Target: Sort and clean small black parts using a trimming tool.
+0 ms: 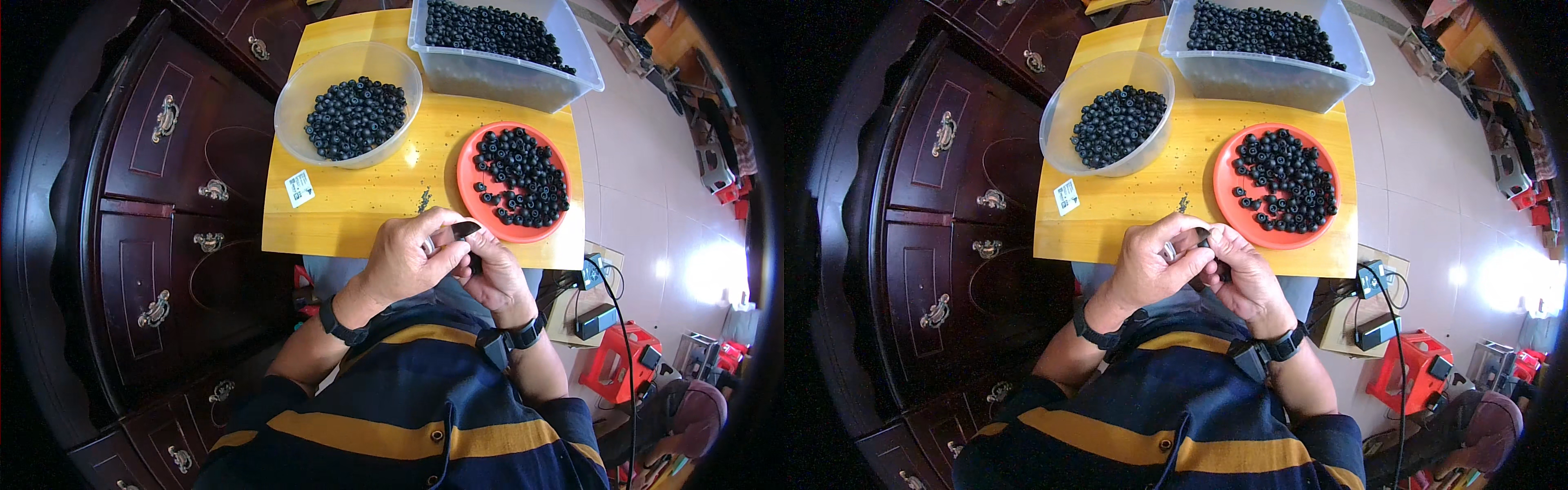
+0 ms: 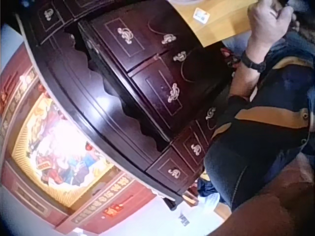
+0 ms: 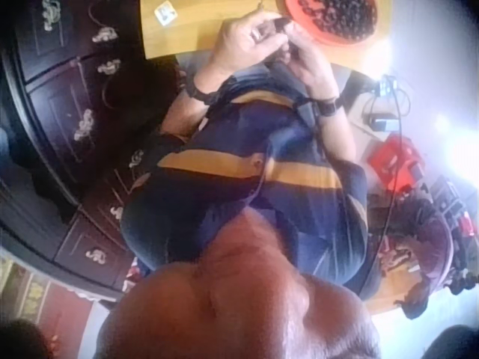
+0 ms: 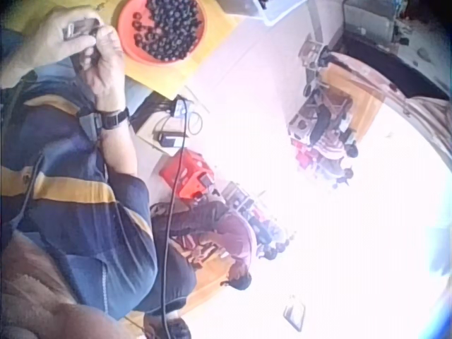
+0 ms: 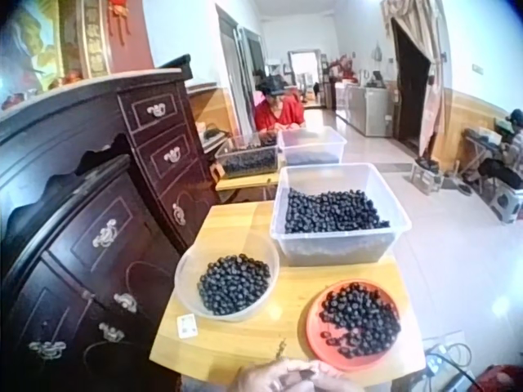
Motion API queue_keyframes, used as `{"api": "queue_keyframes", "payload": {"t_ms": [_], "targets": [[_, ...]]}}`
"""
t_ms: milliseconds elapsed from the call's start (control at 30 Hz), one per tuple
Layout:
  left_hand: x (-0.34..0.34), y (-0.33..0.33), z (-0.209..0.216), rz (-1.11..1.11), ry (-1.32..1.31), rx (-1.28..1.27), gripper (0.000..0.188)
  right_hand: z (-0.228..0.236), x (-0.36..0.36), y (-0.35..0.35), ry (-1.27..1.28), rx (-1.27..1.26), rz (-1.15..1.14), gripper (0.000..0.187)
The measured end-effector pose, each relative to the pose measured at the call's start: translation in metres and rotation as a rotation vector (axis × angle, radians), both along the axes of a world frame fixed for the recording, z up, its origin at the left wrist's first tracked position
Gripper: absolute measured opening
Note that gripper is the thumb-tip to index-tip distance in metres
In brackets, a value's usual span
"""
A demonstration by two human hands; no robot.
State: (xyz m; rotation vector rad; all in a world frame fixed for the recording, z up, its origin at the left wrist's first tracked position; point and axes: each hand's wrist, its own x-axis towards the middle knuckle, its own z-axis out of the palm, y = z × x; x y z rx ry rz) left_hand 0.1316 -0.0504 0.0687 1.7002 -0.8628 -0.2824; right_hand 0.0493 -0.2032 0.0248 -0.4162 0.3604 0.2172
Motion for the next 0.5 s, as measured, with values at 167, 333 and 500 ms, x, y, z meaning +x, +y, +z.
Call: {"api": "queue_keyframes", "payload": {"t_ms": [167, 333, 500], "targets": [[-0.003, -0.003, -0.014, 0.013, 0.16, -0.12, 0.015, -0.013, 0.0, 0.0, -0.088, 0.116, 0.001, 0.016], [0.007, 0.009, -0.016, 0.141, 0.168, -0.087, 0.011, -0.012, 0.001, -0.002, -0.055, 0.176, -0.033, 0.019], [0.01, 0.013, -0.015, 0.087, -0.095, 0.106, 0.023, -0.015, 0.002, -0.007, -0.048, 0.148, -0.091, 0.017]]}}
